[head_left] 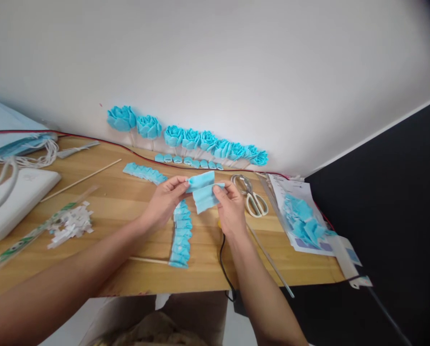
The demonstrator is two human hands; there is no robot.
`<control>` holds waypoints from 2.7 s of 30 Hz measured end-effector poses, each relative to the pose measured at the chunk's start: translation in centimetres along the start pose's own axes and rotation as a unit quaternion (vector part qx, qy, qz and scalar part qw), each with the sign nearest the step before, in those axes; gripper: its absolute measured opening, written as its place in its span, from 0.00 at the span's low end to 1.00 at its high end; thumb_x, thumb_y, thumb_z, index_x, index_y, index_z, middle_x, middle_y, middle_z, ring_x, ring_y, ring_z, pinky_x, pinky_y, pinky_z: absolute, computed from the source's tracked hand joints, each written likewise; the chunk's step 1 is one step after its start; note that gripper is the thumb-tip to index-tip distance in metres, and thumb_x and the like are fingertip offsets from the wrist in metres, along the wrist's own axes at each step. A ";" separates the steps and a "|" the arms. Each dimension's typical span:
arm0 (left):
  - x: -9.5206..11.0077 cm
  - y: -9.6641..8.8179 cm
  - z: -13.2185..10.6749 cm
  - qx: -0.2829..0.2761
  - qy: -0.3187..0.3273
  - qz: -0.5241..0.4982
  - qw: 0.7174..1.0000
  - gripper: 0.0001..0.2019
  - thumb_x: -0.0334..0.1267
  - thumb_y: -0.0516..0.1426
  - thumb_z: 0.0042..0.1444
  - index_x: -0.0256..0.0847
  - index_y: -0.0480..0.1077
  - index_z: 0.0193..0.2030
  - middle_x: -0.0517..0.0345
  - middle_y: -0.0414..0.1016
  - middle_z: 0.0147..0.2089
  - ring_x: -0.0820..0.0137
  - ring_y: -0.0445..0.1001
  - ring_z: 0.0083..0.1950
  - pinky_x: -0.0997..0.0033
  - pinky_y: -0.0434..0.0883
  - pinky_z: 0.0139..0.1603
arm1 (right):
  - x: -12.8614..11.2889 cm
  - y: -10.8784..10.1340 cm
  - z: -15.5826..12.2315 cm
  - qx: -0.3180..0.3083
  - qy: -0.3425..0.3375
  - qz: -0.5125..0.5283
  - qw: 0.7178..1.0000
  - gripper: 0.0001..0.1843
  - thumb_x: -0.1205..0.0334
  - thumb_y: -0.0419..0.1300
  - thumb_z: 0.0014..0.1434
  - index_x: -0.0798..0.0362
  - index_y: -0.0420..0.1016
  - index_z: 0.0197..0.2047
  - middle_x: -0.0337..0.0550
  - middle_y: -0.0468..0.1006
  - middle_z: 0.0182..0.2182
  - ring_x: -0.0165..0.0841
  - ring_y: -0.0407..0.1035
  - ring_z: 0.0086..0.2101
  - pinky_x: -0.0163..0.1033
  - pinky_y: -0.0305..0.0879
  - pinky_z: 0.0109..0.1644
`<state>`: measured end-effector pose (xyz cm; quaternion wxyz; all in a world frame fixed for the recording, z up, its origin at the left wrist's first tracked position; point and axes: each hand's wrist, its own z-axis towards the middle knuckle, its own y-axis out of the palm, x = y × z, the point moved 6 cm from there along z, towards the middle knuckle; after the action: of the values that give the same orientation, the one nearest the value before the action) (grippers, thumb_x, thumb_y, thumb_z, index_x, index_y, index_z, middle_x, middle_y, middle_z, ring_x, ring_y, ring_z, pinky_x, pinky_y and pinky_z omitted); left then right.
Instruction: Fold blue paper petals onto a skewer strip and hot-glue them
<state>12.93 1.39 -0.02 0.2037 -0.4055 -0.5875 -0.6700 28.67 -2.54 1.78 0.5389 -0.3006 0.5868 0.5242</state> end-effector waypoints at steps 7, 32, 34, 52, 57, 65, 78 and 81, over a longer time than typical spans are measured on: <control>-0.1 0.1 0.0 -0.006 -0.002 -0.001 1.000 0.16 0.43 0.74 0.44 0.37 0.77 0.35 0.59 0.79 0.34 0.72 0.76 0.36 0.71 0.72 0.42 | -0.9 0.0 -0.1 0.015 -0.076 -0.027 0.997 0.10 0.55 0.73 0.50 0.49 0.80 0.30 0.43 0.80 0.53 0.39 0.71 0.55 0.44 0.66 0.58; -0.4 0.8 -0.4 -0.044 -0.030 -0.022 0.998 0.19 0.50 0.74 0.45 0.37 0.78 0.33 0.58 0.76 0.32 0.70 0.75 0.36 0.70 0.75 0.42 | 0.4 -1.1 0.8 0.063 0.001 0.044 0.997 0.17 0.54 0.76 0.42 0.48 0.80 0.35 0.33 0.75 0.28 0.29 0.68 0.31 0.36 0.66 0.39; -0.3 0.7 -0.5 -0.031 -0.033 -0.035 0.998 0.19 0.50 0.73 0.46 0.36 0.78 0.34 0.56 0.76 0.33 0.68 0.75 0.38 0.69 0.75 0.40 | 0.2 -1.3 0.9 0.070 -0.003 0.051 0.996 0.18 0.53 0.77 0.40 0.48 0.79 0.33 0.33 0.74 0.27 0.28 0.67 0.31 0.36 0.66 0.39; 1.2 0.5 -0.5 -0.040 0.034 0.092 0.994 0.17 0.51 0.69 0.51 0.37 0.76 0.30 0.60 0.74 0.29 0.72 0.69 0.32 0.71 0.67 0.39 | 0.0 -0.7 0.7 0.046 -0.033 -0.014 0.998 0.17 0.50 0.74 0.43 0.48 0.77 0.33 0.34 0.73 0.27 0.30 0.65 0.30 0.37 0.64 0.39; 1.4 0.6 -0.4 -0.041 0.024 0.065 0.997 0.19 0.51 0.70 0.49 0.36 0.73 0.28 0.60 0.72 0.28 0.74 0.68 0.31 0.73 0.66 0.35 | -0.2 -0.5 0.4 0.037 -0.053 -0.006 0.998 0.14 0.54 0.74 0.46 0.48 0.79 0.34 0.34 0.76 0.28 0.29 0.67 0.31 0.36 0.65 0.39; 1.6 0.9 -0.5 -0.032 0.016 0.038 0.999 0.23 0.55 0.71 0.48 0.38 0.68 0.26 0.64 0.67 0.25 0.75 0.66 0.28 0.73 0.66 0.33 | -0.3 -0.4 0.1 0.018 -0.065 -0.056 0.996 0.14 0.54 0.73 0.49 0.47 0.82 0.39 0.37 0.80 0.34 0.31 0.70 0.33 0.37 0.67 0.39; 1.0 1.5 -0.8 -0.111 -0.038 0.097 0.988 0.23 0.58 0.70 0.47 0.37 0.75 0.29 0.60 0.71 0.25 0.74 0.66 0.25 0.74 0.62 0.27 | -1.4 0.6 -0.5 -0.069 -0.123 -0.109 0.984 0.03 0.57 0.70 0.55 0.45 0.82 0.34 0.39 0.82 0.34 0.35 0.74 0.39 0.42 0.70 0.46; 1.0 2.1 -1.1 -0.164 -0.025 0.140 0.976 0.23 0.58 0.69 0.49 0.38 0.73 0.26 0.62 0.67 0.23 0.75 0.63 0.25 0.75 0.60 0.27 | -2.0 1.2 -0.7 -0.103 -0.168 -0.139 0.971 0.00 0.59 0.69 0.57 0.44 0.83 0.33 0.39 0.83 0.38 0.37 0.75 0.44 0.45 0.69 0.53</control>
<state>13.54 0.10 2.07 0.2113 -0.5279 -0.4120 -0.7120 27.78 -3.33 3.95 0.6632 -0.3408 0.3836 0.5448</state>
